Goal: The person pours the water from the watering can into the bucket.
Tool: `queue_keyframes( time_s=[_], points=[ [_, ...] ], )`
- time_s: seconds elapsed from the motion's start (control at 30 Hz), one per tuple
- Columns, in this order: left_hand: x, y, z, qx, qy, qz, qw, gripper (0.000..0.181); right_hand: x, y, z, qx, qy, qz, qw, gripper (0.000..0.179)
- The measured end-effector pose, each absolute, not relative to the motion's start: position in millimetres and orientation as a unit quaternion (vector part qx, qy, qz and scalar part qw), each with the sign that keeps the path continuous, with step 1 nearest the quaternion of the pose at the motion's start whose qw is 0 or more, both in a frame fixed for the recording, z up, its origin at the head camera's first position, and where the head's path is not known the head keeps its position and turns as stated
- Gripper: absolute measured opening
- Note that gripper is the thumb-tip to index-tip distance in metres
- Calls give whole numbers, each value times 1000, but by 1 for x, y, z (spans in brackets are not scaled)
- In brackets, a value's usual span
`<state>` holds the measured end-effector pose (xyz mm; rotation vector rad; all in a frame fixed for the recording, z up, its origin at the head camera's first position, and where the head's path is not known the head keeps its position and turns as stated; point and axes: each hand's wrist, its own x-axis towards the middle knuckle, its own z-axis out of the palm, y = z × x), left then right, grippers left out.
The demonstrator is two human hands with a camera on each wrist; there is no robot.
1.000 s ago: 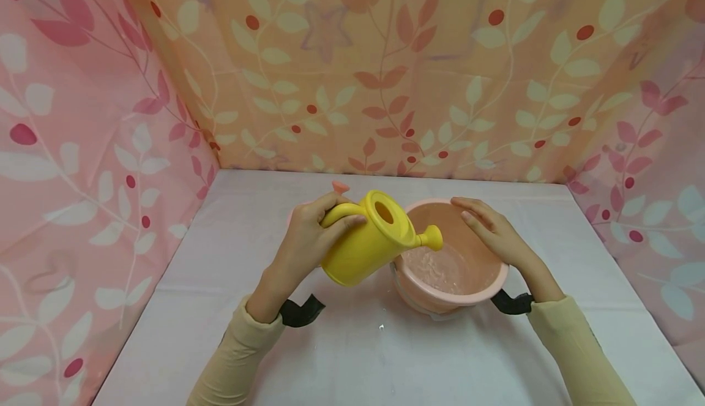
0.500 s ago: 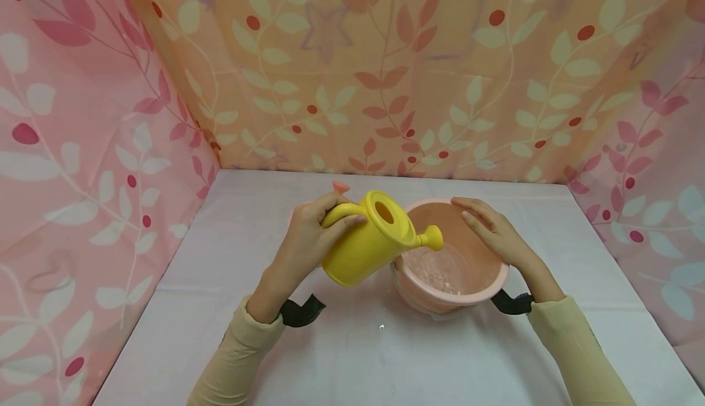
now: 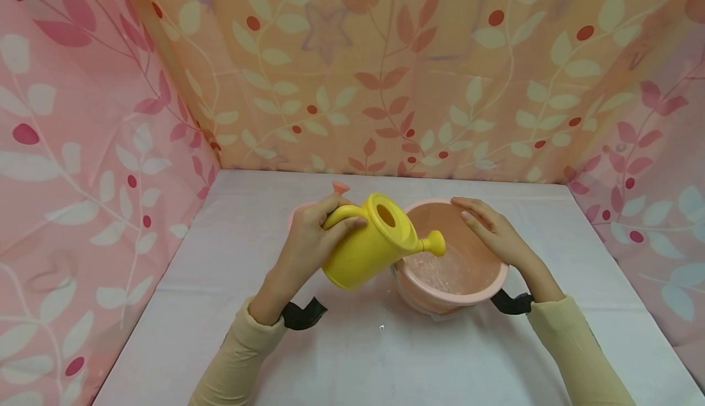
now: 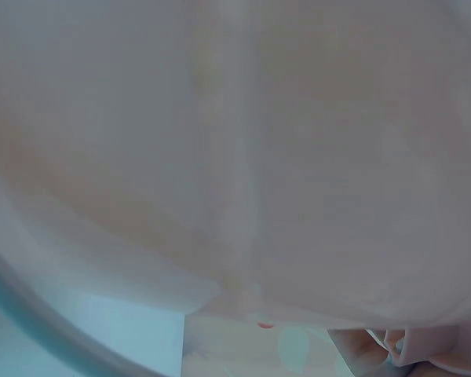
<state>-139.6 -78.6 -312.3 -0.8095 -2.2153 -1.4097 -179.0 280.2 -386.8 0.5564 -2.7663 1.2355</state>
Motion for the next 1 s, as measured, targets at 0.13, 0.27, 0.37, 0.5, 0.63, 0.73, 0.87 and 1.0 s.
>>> queue_keyframes(
  time_s=[0.13,0.27,0.37,0.5,0.63,0.73,0.87,1.0],
  points=[
    [-139,-78,-314,-297,-787,-503,199,17,-179,280,-386,181,-898,400,33,38],
    [-139,-77,-314,-301,-782,-508,197,17,-180,280,-386,182,-897,402,29,38],
    [-139,-77,-313,-303,-783,-504,202,17,-180,280,-386,183,-897,402,28,38],
    [-139,-77,-311,-305,-785,-498,207,18,-178,278,-383,175,-896,407,24,38],
    [-140,-77,-311,-308,-786,-497,203,18,-177,277,-382,173,-893,414,23,38],
    [-140,-77,-310,-310,-788,-494,200,18,-178,278,-383,175,-895,409,23,38],
    [-140,-76,-309,-308,-792,-488,199,18,-179,280,-385,177,-897,404,22,38],
    [-140,-76,-308,-307,-793,-488,198,18,-179,281,-387,178,-895,408,24,38]
  ],
)
